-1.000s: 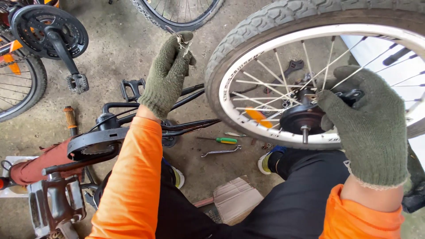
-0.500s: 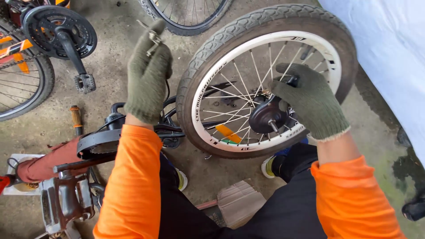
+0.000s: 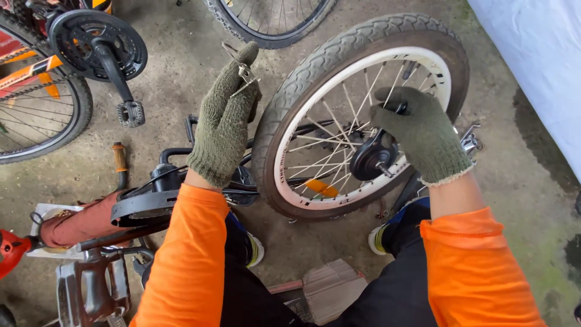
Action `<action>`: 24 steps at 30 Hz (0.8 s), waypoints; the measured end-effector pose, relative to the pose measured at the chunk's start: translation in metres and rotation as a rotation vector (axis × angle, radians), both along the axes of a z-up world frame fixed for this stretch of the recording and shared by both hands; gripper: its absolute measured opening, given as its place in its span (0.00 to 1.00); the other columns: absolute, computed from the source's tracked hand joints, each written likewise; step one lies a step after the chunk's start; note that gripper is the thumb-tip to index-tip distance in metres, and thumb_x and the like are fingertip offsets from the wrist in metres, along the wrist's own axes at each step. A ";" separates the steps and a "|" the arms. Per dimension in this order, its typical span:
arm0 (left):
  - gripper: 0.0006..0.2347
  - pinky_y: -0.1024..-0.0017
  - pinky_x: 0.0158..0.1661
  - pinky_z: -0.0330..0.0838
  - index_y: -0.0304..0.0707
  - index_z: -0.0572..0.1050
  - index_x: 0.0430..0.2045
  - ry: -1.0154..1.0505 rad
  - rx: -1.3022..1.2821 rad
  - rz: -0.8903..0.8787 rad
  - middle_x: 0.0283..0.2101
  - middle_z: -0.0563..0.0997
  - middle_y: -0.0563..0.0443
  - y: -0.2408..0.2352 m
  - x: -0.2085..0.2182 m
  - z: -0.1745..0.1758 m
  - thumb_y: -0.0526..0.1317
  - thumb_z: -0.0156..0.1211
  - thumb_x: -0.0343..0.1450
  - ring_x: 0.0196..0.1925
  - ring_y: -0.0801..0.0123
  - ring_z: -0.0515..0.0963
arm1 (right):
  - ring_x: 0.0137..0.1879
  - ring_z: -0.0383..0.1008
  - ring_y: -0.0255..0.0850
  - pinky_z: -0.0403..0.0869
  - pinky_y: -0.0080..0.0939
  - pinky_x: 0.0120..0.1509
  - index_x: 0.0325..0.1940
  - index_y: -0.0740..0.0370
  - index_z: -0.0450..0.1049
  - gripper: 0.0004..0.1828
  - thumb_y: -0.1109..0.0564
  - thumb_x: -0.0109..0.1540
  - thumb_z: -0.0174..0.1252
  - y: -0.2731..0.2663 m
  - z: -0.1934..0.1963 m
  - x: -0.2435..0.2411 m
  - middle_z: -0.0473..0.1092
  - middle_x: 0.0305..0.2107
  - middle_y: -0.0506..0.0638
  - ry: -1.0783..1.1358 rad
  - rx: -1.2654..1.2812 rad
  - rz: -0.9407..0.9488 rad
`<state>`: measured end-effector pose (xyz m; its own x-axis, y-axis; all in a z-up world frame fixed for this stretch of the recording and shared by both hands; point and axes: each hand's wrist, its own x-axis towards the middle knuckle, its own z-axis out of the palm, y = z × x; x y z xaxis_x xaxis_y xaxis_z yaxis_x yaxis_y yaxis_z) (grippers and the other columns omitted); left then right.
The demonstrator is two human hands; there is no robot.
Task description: The person works on a bicycle wheel, manipulating the spokes and hub area with gloved hands. They adjust the wheel's position and handle the brake assembly attached to the rim.
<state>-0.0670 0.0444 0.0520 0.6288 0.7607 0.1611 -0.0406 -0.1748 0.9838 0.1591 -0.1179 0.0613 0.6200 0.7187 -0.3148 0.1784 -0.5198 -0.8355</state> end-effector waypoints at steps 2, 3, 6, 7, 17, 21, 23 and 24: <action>0.18 0.70 0.50 0.65 0.22 0.67 0.63 -0.015 0.001 -0.038 0.40 0.75 0.36 -0.006 -0.003 0.017 0.32 0.46 0.78 0.40 0.61 0.71 | 0.23 0.71 0.37 0.67 0.32 0.24 0.58 0.67 0.75 0.22 0.56 0.61 0.64 0.003 -0.031 0.018 0.73 0.31 0.54 0.039 0.083 -0.057; 0.15 0.61 0.64 0.66 0.08 0.67 0.57 -0.035 -0.001 -0.078 0.44 0.78 0.15 -0.011 -0.003 0.025 0.25 0.45 0.77 0.46 0.44 0.76 | 0.21 0.74 0.39 0.68 0.31 0.19 0.58 0.67 0.74 0.24 0.54 0.62 0.70 0.002 -0.046 0.028 0.73 0.31 0.58 0.072 0.163 -0.116; 0.17 0.80 0.38 0.74 0.31 0.66 0.65 -0.006 0.205 -0.097 0.47 0.70 0.48 -0.009 0.007 -0.009 0.32 0.51 0.79 0.36 0.75 0.72 | 0.20 0.74 0.38 0.72 0.31 0.21 0.58 0.67 0.74 0.28 0.53 0.58 0.72 0.015 -0.066 0.043 0.74 0.30 0.57 0.099 0.124 -0.162; 0.17 0.80 0.38 0.74 0.31 0.66 0.65 -0.005 0.207 -0.100 0.47 0.70 0.48 -0.012 0.009 -0.011 0.32 0.51 0.79 0.36 0.75 0.72 | 0.20 0.74 0.38 0.72 0.31 0.21 0.58 0.67 0.74 0.28 0.53 0.58 0.72 0.019 -0.069 0.045 0.74 0.30 0.57 0.100 0.126 -0.165; 0.16 0.55 0.27 0.76 0.45 0.68 0.55 0.549 0.909 -0.203 0.40 0.74 0.44 -0.028 0.052 -0.055 0.38 0.57 0.72 0.32 0.47 0.80 | 0.53 0.80 0.48 0.78 0.46 0.56 0.54 0.47 0.80 0.28 0.41 0.52 0.72 0.057 -0.131 0.066 0.79 0.44 0.51 -0.203 -0.249 -0.069; 0.18 0.51 0.20 0.79 0.53 0.70 0.55 0.825 1.088 -0.193 0.34 0.76 0.47 -0.025 0.069 -0.092 0.43 0.57 0.69 0.30 0.47 0.84 | 0.45 0.82 0.46 0.83 0.41 0.47 0.56 0.53 0.78 0.31 0.43 0.51 0.72 0.055 -0.110 0.052 0.78 0.42 0.54 -0.091 -0.219 -0.083; 0.18 0.49 0.21 0.79 0.49 0.69 0.56 0.770 1.059 -0.185 0.34 0.76 0.44 -0.028 0.067 -0.087 0.40 0.57 0.69 0.30 0.44 0.83 | 0.44 0.82 0.48 0.85 0.41 0.43 0.59 0.58 0.76 0.31 0.47 0.54 0.72 0.048 -0.109 0.051 0.76 0.44 0.57 0.087 -0.108 -0.166; 0.19 0.48 0.21 0.78 0.44 0.69 0.56 0.714 1.035 -0.177 0.35 0.76 0.40 -0.028 0.067 -0.084 0.37 0.57 0.70 0.30 0.40 0.83 | 0.43 0.82 0.51 0.87 0.42 0.39 0.61 0.63 0.73 0.31 0.51 0.56 0.71 0.046 -0.108 0.051 0.74 0.47 0.61 0.263 0.008 -0.250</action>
